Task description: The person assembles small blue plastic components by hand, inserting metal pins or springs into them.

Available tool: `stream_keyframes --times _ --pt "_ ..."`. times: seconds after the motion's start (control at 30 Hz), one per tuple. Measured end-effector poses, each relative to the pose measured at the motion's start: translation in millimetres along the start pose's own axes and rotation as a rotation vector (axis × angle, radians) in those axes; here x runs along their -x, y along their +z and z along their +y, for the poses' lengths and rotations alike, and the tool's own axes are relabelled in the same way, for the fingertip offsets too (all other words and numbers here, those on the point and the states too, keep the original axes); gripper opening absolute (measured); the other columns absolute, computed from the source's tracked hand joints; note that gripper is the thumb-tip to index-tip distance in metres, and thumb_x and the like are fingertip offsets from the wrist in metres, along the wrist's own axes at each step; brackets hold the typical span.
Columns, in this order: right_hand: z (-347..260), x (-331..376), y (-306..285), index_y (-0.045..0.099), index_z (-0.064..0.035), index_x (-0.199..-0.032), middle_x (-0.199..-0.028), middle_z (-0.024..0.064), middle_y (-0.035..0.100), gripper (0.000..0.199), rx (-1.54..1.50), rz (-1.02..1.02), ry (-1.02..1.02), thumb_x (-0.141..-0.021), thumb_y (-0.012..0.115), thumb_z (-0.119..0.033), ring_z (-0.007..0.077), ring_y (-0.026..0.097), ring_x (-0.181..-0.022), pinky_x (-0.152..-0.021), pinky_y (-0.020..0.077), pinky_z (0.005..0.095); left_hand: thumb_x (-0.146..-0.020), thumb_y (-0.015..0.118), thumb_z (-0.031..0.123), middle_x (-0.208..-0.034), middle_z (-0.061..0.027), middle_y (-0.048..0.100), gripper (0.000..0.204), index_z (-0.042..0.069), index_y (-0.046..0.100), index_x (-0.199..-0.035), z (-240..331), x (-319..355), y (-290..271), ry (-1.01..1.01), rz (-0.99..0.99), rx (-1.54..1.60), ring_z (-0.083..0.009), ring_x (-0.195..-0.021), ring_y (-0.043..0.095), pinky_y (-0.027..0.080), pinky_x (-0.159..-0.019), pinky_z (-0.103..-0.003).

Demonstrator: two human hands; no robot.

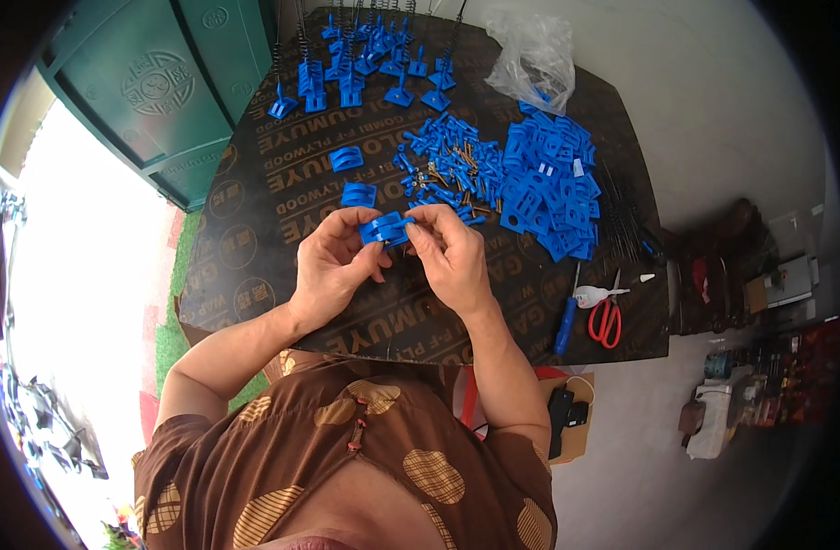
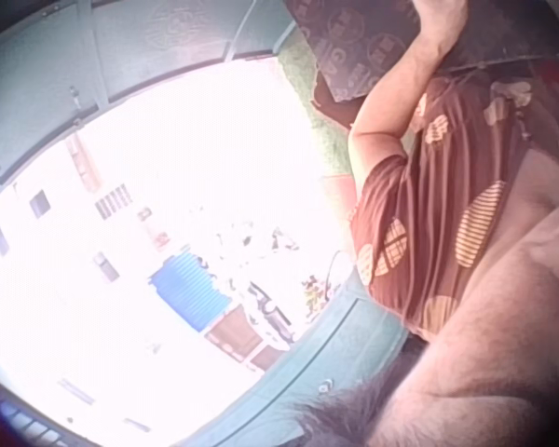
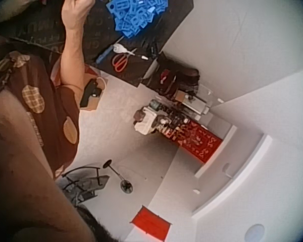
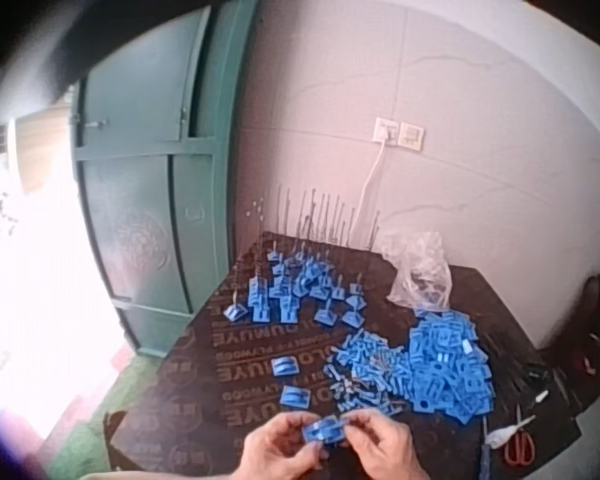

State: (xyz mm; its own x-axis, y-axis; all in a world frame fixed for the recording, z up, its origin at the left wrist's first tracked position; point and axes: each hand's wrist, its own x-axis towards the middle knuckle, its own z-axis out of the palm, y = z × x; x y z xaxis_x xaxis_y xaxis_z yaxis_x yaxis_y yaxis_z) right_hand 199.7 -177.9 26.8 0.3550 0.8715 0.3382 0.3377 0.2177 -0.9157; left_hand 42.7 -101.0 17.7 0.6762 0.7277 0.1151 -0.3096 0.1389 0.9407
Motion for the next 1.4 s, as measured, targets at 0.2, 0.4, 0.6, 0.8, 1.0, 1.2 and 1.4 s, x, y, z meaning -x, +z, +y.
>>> stream_keyframes --times 0.2,0.4,0.6,0.8,1.0,1.2,1.4 --pt "6 1 -2 0.061 0.0027 -0.098 -0.08 0.0059 0.065 0.013 0.03 0.044 -0.019 -0.091 0.062 -0.008 0.0102 0.063 -0.069 -0.061 0.0505 0.0242 -0.09 0.06 0.002 -0.092 -0.0037 0.061 0.033 -0.001 0.048 -0.12 -1 0 1 -0.007 -0.015 -0.012 -0.0066 -0.077 0.061 0.053 -0.062 -0.02" --pt "10 3 1 0.06 0.0019 -0.097 -0.082 0.0063 0.065 0.012 -0.007 0.054 -0.042 -0.089 0.065 -0.006 0.0101 0.063 -0.07 -0.061 0.0488 0.0242 -0.09 0.059 -0.002 -0.098 -0.0075 0.061 0.033 -0.003 0.048 -0.12 -2 1 1 -0.02 -0.031 -0.029 -0.0103 -0.08 0.062 0.053 -0.062 -0.021" --pt "6 4 -1 0.058 0.003 -0.101 -0.095 0.0086 0.065 0.013 -0.04 0.01 -0.047 -0.09 0.06 -0.002 0.0101 0.062 -0.078 -0.068 0.0509 0.0243 -0.089 0.058 -0.003 -0.099 -0.0065 0.06 0.033 -0.002 0.046 -0.12 -4 3 1 0.013 -0.055 -0.189 -0.0091 -0.082 0.061 0.053 -0.066 -0.021" --pt "7 5 -1 0.057 0.0042 -0.102 -0.097 0.0096 0.066 0.012 -0.054 0.001 -0.08 -0.091 0.059 -0.001 0.0097 0.061 -0.079 -0.069 0.0505 0.0238 -0.085 0.06 -0.006 -0.101 -0.0072 0.061 0.037 -0.001 0.046 -0.119 -7 4 1 0.08 -0.07 -0.294 -0.0102 -0.085 0.063 0.055 -0.073 -0.023" --pt "5 5 1 0.059 0.0037 -0.1 -0.094 0.0079 0.067 0.012 -0.091 0.036 -0.11 -0.089 0.061 0.0 0.0067 0.06 -0.073 -0.063 0.0492 0.0211 -0.078 0.067 -0.003 -0.09 -0.0073 0.061 0.033 0.002 0.055 -0.108 -9 3 2 0.322 0.016 -0.495 -0.01 -0.066 0.063 0.051 -0.053 -0.023" --pt "3 5 1 0.059 0.0039 -0.101 -0.094 0.008 0.066 0.012 -0.12 0.024 -0.118 -0.09 0.061 0.0 0.007 0.061 -0.075 -0.064 0.05 0.0208 -0.076 0.069 -0.004 -0.092 -0.0087 0.06 0.035 0.002 0.055 -0.108 -2 2 3 0.423 0.0 -0.552 -0.0113 -0.062 0.061 0.05 -0.05 -0.024" --pt "0 5 0 0.057 0.0045 -0.102 -0.099 0.0106 0.065 0.012 -0.157 -0.003 -0.112 -0.09 0.059 0.002 0.0099 0.063 -0.08 -0.069 0.0533 0.0229 -0.074 0.069 -0.005 -0.096 -0.0096 0.057 0.039 0.002 0.054 -0.109 -2 2 3 0.446 -0.007 -0.59 -0.0135 -0.06 0.06 0.049 -0.049 -0.025"
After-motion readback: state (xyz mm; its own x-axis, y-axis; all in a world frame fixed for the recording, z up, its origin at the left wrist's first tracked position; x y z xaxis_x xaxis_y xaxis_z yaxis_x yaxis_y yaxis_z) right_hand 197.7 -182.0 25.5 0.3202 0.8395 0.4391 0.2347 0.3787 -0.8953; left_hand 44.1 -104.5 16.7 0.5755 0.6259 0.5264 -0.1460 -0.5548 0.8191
